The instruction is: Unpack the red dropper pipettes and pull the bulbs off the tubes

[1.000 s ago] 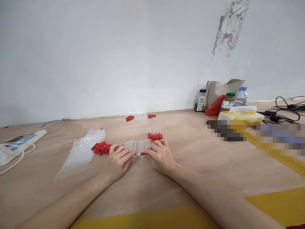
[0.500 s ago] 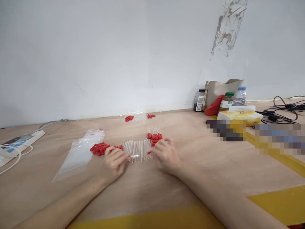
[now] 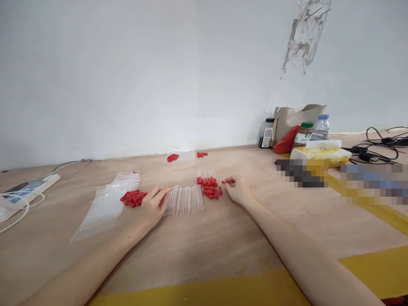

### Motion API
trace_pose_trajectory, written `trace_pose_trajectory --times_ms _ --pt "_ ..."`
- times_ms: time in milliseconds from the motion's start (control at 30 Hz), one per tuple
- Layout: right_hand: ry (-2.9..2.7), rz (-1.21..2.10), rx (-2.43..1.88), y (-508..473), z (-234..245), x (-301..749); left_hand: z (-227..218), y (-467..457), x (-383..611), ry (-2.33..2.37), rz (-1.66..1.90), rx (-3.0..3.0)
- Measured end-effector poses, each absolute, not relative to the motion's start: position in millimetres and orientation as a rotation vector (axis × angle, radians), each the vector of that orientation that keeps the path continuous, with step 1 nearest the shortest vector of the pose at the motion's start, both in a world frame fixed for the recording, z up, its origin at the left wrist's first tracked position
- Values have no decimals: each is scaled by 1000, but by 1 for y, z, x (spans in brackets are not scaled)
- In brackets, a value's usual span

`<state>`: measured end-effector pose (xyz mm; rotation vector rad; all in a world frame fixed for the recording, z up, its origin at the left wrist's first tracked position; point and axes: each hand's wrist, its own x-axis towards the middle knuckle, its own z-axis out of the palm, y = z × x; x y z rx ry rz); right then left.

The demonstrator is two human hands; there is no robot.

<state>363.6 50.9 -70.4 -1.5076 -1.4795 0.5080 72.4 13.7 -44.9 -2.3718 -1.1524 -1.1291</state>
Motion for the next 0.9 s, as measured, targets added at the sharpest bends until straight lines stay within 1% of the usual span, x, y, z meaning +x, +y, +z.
trace_pose_trajectory --times_ms 367,600,800,900 --pt "-1502 570 -1497 54 -77 365 -45 11 72 -1015 -965 -2582" --pt "-1518 636 -1478 58 -83 368 -44 2 73 -996 -1022 -2673" --pt "-1431 616 -1472 69 -96 370 -38 0 70 -1031 -779 -2711" --pt "-1426 604 -1456 73 -100 371 -38 3 72 -1084 -740 -2672"
